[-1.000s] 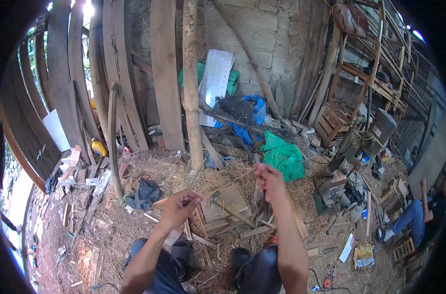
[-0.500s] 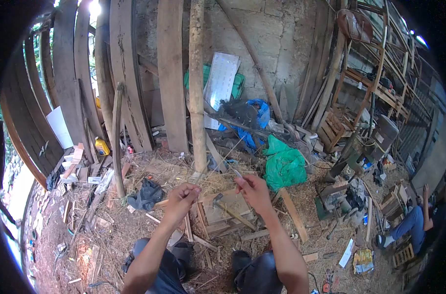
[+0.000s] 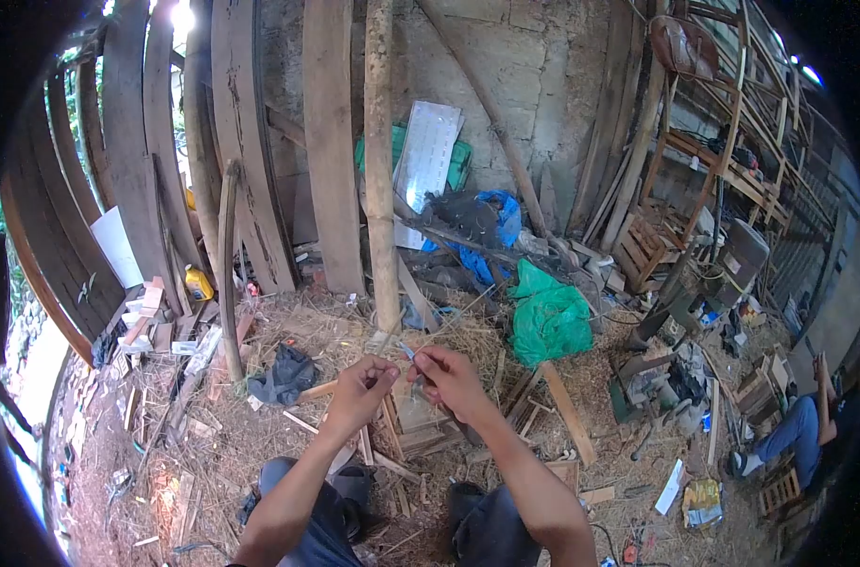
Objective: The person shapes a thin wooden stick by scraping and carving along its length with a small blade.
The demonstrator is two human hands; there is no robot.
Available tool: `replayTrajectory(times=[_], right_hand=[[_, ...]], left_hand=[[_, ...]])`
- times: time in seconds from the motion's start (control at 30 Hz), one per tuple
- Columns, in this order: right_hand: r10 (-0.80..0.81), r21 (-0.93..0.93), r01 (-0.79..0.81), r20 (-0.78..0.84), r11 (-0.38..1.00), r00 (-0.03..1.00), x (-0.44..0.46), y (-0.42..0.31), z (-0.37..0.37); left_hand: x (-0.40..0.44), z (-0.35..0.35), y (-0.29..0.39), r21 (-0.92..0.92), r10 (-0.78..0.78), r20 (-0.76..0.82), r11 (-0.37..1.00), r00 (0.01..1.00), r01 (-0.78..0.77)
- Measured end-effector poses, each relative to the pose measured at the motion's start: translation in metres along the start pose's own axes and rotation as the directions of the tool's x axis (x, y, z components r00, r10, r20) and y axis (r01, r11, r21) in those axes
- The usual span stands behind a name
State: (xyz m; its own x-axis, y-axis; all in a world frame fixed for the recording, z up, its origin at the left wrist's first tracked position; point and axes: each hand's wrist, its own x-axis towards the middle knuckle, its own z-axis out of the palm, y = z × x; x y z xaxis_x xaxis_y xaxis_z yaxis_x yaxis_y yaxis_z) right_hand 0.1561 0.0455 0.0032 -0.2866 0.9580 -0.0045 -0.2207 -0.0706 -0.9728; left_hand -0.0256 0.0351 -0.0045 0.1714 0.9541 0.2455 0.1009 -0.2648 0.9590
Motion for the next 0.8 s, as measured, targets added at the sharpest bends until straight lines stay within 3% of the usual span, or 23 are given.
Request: replayTrajectory(times=[0.23,0.3,0.47,0.57,0.67,0.73,0.8], right_hand=[[-0.01,0.019,0.012,-0.097,1.0,0.995,-0.004,-0.01,-0.017],[-0.048,-0.016,0.046,-0.231,0.999,0.972,0.002,0.001,-0.038],[-0.154,0.04,0.182,-0.377,0.982,0.913,-0.002,-0.015,-0.067],[-0.125,0.077,0.163,-0.359,0.984,0.925,-0.004,-0.012,-0.061],[-0.143,-0.001,0.15,-0.302,0.989,0.942,-0.005,-0.005,-0.04],[-0.033,-0.107,0.026,-0.068,0.994,0.997,-0.004,0.003,-0.024],[-0.024,-0.14,0.03,0.04,0.99,0.999,-0.002,0.01,-0.01]], left_hand=[[0.0,0.008,-0.002,0.032,0.051,0.035,0.998,0.998,-0.052],[-0.002,0.008,-0.002,0.037,0.078,0.025,0.996,0.997,-0.079],[-0.005,0.003,-0.005,0.072,0.024,0.043,0.997,0.999,-0.027],[-0.005,0.004,-0.011,0.078,0.039,0.017,0.996,0.999,-0.04],[-0.004,0.006,-0.007,0.1,0.048,0.012,0.994,0.999,-0.049],[-0.002,0.013,-0.011,0.089,0.071,-0.02,0.994,0.997,-0.069],[-0.003,0.012,-0.009,0.118,0.048,-0.035,0.992,0.998,-0.044]])
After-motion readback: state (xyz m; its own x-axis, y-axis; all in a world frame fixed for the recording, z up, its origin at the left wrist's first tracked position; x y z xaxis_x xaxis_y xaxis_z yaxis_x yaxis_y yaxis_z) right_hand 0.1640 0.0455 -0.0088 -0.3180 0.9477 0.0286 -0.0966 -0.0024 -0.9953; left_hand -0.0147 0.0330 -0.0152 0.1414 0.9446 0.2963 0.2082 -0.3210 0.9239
